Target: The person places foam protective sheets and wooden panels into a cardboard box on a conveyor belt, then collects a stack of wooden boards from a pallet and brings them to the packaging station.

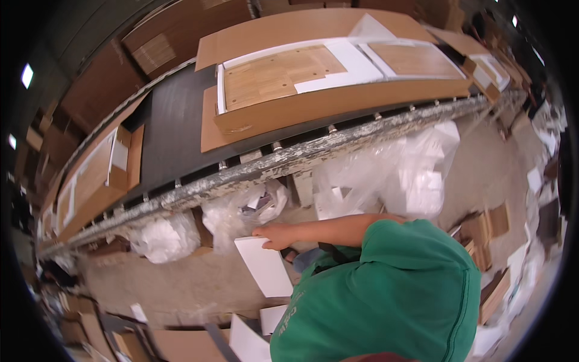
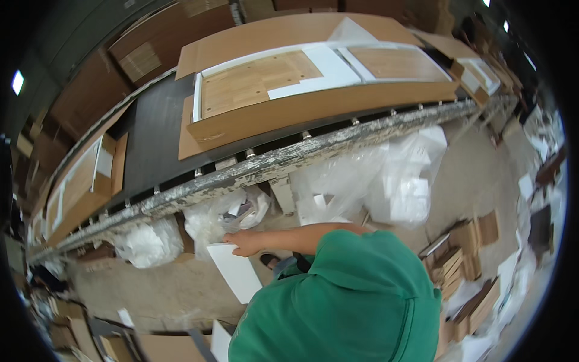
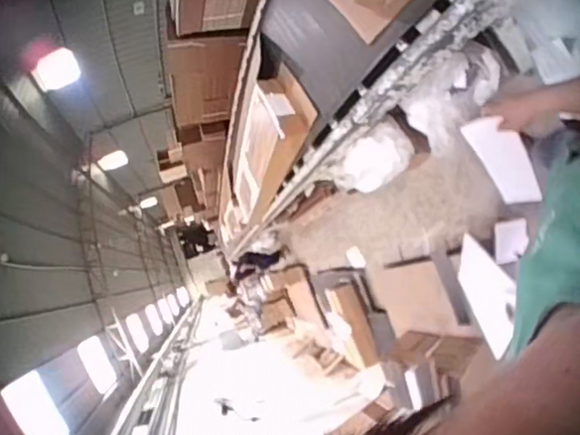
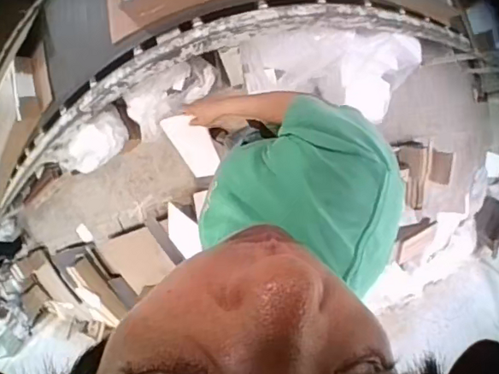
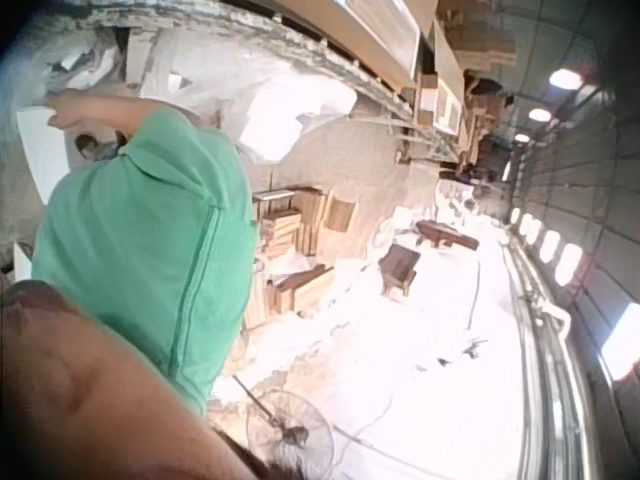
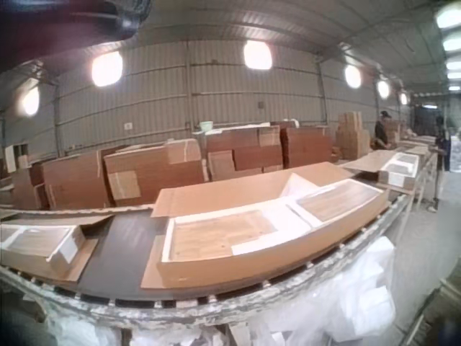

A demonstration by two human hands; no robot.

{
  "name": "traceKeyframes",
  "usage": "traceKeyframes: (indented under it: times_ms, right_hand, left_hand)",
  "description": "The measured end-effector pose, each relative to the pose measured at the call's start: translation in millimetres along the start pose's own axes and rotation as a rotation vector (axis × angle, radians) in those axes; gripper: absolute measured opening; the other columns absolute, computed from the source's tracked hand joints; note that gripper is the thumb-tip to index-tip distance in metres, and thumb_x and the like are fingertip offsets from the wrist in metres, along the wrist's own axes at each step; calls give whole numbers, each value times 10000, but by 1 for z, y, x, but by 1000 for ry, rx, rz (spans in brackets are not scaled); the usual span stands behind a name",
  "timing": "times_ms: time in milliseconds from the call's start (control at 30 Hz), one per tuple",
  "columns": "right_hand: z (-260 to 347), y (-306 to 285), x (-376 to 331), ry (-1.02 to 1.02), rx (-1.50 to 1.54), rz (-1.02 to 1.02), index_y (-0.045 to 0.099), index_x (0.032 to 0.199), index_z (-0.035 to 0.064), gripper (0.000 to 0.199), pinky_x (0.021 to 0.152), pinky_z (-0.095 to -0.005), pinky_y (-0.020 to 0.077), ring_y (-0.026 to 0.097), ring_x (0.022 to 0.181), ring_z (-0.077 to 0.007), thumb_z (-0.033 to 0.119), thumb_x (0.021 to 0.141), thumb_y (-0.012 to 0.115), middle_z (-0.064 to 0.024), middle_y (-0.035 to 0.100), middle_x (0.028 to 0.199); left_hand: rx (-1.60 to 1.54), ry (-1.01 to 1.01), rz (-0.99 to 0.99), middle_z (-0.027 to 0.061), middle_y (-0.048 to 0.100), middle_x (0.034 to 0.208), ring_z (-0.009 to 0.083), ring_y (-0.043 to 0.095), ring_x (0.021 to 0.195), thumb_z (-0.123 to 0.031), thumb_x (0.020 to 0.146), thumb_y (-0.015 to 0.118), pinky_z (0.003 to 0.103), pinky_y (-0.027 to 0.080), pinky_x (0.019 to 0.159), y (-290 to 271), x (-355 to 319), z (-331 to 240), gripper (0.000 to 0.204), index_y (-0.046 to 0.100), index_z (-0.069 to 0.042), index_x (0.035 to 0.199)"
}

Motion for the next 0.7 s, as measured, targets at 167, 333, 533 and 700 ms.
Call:
traceKeyframes:
  times_ms: [167,333,533,700]
  right_hand:
    - [-1,-17,55,85,-28,5,469,1106,56,383,722,-474,430,573,845,-385,201,766,565,-208,595,906]
    - [-8,-12,101,115,-127,70,487,1071,45,366,703,-482,436,579,831,-385,155,728,550,-205,604,875]
    - [-7,15,130,104,-193,69,541,987,40,312,716,-475,445,582,860,-377,75,677,533,-198,607,887]
    - [-1,35,108,302,-198,60,536,981,48,301,725,-476,448,576,884,-373,65,681,524,-189,606,902]
  left_hand:
    - [214,88,115,134,540,1117,262,492,1056,-176,790,554,407,411,901,68,66,-114,408,501,15,1147]
    - [318,140,166,135,548,1096,260,501,1029,-165,781,566,404,418,881,100,113,-186,400,509,20,1131]
    - [377,160,197,136,557,1071,256,511,996,-152,770,582,400,426,857,113,150,-225,390,519,26,1112]
    - [411,174,236,137,565,1051,254,520,969,-141,761,595,397,433,836,114,173,-243,382,527,30,1096]
Point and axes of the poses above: each hand's wrist, its own x-axis towards the middle knuckle, its own y-axis out of the palm, z = x × y, the point moved 2 cm from there along x, towards the middle knuckle
